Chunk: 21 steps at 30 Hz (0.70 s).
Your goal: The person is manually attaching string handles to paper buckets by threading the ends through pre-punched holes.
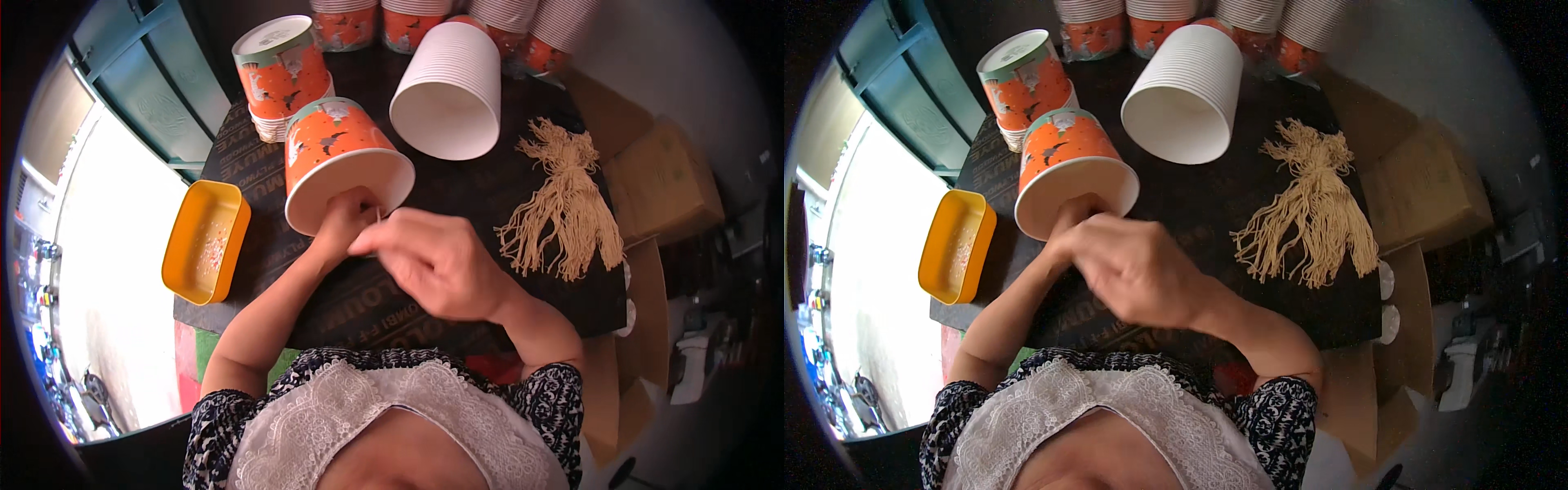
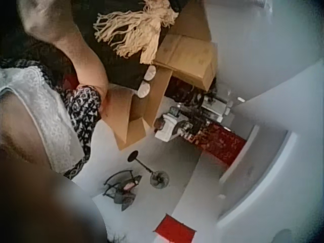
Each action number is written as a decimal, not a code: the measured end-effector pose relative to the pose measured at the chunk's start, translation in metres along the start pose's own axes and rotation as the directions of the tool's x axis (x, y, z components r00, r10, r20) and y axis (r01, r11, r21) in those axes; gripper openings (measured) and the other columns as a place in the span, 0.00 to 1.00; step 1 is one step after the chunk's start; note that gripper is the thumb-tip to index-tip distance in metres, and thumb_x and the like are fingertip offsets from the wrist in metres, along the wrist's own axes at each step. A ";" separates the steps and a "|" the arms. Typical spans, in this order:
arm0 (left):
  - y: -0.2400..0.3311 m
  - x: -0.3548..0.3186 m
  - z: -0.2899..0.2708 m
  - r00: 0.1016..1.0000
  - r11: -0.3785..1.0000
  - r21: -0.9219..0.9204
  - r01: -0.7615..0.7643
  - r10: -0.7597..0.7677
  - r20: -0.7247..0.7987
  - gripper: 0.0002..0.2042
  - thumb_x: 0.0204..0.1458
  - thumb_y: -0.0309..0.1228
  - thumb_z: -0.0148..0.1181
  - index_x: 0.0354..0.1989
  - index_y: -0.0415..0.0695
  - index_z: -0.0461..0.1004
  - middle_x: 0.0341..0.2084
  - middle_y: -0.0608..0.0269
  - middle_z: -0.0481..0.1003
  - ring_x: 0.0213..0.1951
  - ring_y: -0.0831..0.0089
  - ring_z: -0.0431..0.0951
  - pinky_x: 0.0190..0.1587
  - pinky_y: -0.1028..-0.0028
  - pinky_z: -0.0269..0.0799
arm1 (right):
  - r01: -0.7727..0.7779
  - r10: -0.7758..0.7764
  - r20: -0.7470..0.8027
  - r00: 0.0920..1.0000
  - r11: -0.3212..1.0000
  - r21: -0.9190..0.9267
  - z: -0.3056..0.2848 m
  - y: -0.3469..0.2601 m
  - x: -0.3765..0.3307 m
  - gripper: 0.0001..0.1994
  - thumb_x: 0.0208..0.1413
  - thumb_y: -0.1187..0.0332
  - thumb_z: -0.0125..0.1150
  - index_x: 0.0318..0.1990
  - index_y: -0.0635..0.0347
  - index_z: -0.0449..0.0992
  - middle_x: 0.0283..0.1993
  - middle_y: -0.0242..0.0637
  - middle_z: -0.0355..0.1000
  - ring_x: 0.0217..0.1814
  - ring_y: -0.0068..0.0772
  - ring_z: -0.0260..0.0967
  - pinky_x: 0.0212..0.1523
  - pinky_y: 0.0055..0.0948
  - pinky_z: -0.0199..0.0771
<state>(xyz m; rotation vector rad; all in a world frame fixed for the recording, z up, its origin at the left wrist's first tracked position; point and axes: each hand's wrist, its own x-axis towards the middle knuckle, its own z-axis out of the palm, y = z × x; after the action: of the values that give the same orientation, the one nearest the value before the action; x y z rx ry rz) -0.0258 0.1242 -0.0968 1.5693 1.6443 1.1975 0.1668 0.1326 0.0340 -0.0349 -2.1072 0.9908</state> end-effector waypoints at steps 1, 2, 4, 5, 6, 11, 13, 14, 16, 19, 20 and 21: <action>0.024 -0.003 -0.001 0.996 0.996 -0.015 0.085 -0.086 -0.032 0.05 0.47 0.25 0.62 0.29 0.35 0.77 0.25 0.53 0.78 0.31 0.66 0.79 0.35 0.69 0.73 | -0.007 0.007 0.071 0.997 1.000 -0.011 -0.004 -0.018 0.002 0.13 0.50 0.83 0.52 0.43 0.63 0.76 0.28 0.39 0.68 0.26 0.38 0.69 0.27 0.30 0.70; 0.019 0.001 0.003 0.988 0.988 -0.004 0.154 -0.154 -0.031 0.05 0.48 0.25 0.62 0.29 0.35 0.77 0.24 0.54 0.77 0.28 0.67 0.78 0.32 0.70 0.73 | 0.072 -0.073 0.058 0.996 0.997 0.011 -0.003 -0.030 0.004 0.16 0.46 0.84 0.54 0.44 0.63 0.76 0.26 0.37 0.64 0.23 0.36 0.67 0.21 0.31 0.68; 0.025 0.001 0.002 0.972 0.971 -0.060 0.233 -0.235 -0.019 0.05 0.50 0.25 0.60 0.30 0.34 0.75 0.19 0.57 0.75 0.19 0.72 0.74 0.23 0.72 0.69 | 0.234 -0.235 0.050 0.971 0.972 0.012 0.005 -0.048 0.006 0.17 0.42 0.79 0.57 0.44 0.64 0.75 0.24 0.34 0.61 0.18 0.28 0.64 0.15 0.28 0.65; 0.023 0.001 -0.001 0.976 0.973 -0.079 0.217 -0.219 -0.017 0.06 0.51 0.25 0.60 0.30 0.33 0.75 0.17 0.59 0.73 0.17 0.74 0.72 0.20 0.73 0.68 | 0.255 -0.259 0.025 0.966 0.962 0.096 0.008 -0.059 0.006 0.17 0.42 0.76 0.57 0.44 0.65 0.75 0.24 0.33 0.61 0.17 0.26 0.63 0.13 0.27 0.64; 0.018 0.002 -0.004 0.975 0.974 -0.062 0.220 -0.221 -0.018 0.06 0.52 0.24 0.59 0.29 0.33 0.74 0.16 0.60 0.72 0.16 0.76 0.71 0.18 0.74 0.67 | 0.243 -0.251 0.052 0.967 0.962 0.127 0.008 -0.070 0.007 0.13 0.48 0.72 0.57 0.42 0.64 0.74 0.29 0.37 0.66 0.22 0.33 0.70 0.18 0.30 0.71; 0.027 0.003 -0.008 0.962 0.959 -0.089 0.268 -0.272 -0.036 0.06 0.52 0.25 0.59 0.29 0.33 0.74 0.15 0.62 0.72 0.15 0.77 0.71 0.18 0.76 0.66 | 0.156 -0.135 -0.083 0.987 0.925 0.346 0.001 -0.107 0.012 0.12 0.43 0.73 0.64 0.39 0.57 0.78 0.26 0.36 0.70 0.19 0.34 0.70 0.16 0.23 0.72; 0.027 0.002 -0.005 0.979 0.979 -0.061 0.196 -0.198 -0.039 0.06 0.53 0.25 0.59 0.30 0.33 0.74 0.15 0.62 0.72 0.16 0.77 0.71 0.18 0.76 0.65 | 0.184 -0.193 0.122 0.974 0.980 0.080 -0.015 -0.111 0.016 0.10 0.40 0.72 0.63 0.34 0.59 0.76 0.26 0.36 0.69 0.20 0.29 0.71 0.18 0.21 0.72; 0.025 0.005 -0.005 0.976 0.975 -0.063 0.211 -0.213 -0.037 0.06 0.53 0.25 0.59 0.30 0.33 0.74 0.15 0.62 0.72 0.16 0.77 0.71 0.18 0.76 0.65 | 0.238 -0.239 0.013 0.971 0.968 0.076 -0.003 -0.107 0.016 0.09 0.38 0.72 0.62 0.32 0.60 0.75 0.25 0.36 0.68 0.19 0.28 0.69 0.16 0.22 0.70; 0.024 0.006 -0.003 0.981 0.976 -0.116 0.182 -0.189 -0.052 0.06 0.52 0.25 0.59 0.29 0.33 0.74 0.15 0.62 0.72 0.16 0.78 0.71 0.18 0.77 0.65 | 0.322 -0.305 -0.213 0.928 0.946 0.045 0.026 -0.099 0.012 0.07 0.35 0.73 0.61 0.27 0.61 0.75 0.21 0.36 0.67 0.15 0.26 0.67 0.12 0.22 0.66; 0.026 0.003 -0.009 0.973 0.971 -0.109 0.214 -0.221 -0.063 0.06 0.52 0.25 0.60 0.29 0.34 0.74 0.17 0.62 0.73 0.17 0.78 0.71 0.19 0.76 0.66 | 0.402 -0.363 -0.420 0.832 0.916 0.006 0.047 -0.096 0.010 0.06 0.32 0.73 0.60 0.23 0.62 0.74 0.18 0.36 0.65 0.12 0.24 0.64 0.08 0.23 0.62; 0.025 0.001 -0.009 0.972 0.971 -0.095 0.221 -0.227 -0.064 0.06 0.51 0.25 0.60 0.29 0.34 0.75 0.18 0.61 0.74 0.17 0.77 0.72 0.20 0.76 0.66 | 0.387 -0.330 -0.429 0.841 0.921 0.050 0.048 -0.098 0.009 0.05 0.32 0.73 0.60 0.22 0.62 0.73 0.18 0.36 0.65 0.11 0.24 0.63 0.07 0.23 0.61; 0.023 0.001 -0.007 0.970 0.970 -0.104 0.220 -0.229 -0.083 0.06 0.51 0.26 0.60 0.29 0.34 0.75 0.18 0.61 0.74 0.18 0.77 0.72 0.21 0.75 0.67 | 0.377 -0.303 -0.437 0.847 0.921 0.094 0.048 -0.099 0.011 0.05 0.31 0.72 0.60 0.21 0.62 0.73 0.18 0.36 0.65 0.11 0.23 0.63 0.07 0.23 0.60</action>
<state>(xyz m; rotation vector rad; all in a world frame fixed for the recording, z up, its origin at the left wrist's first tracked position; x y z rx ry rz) -0.0215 0.1218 -0.0733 1.2482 1.7457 1.2242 0.1558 0.0363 0.0880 0.1988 -1.5597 0.8587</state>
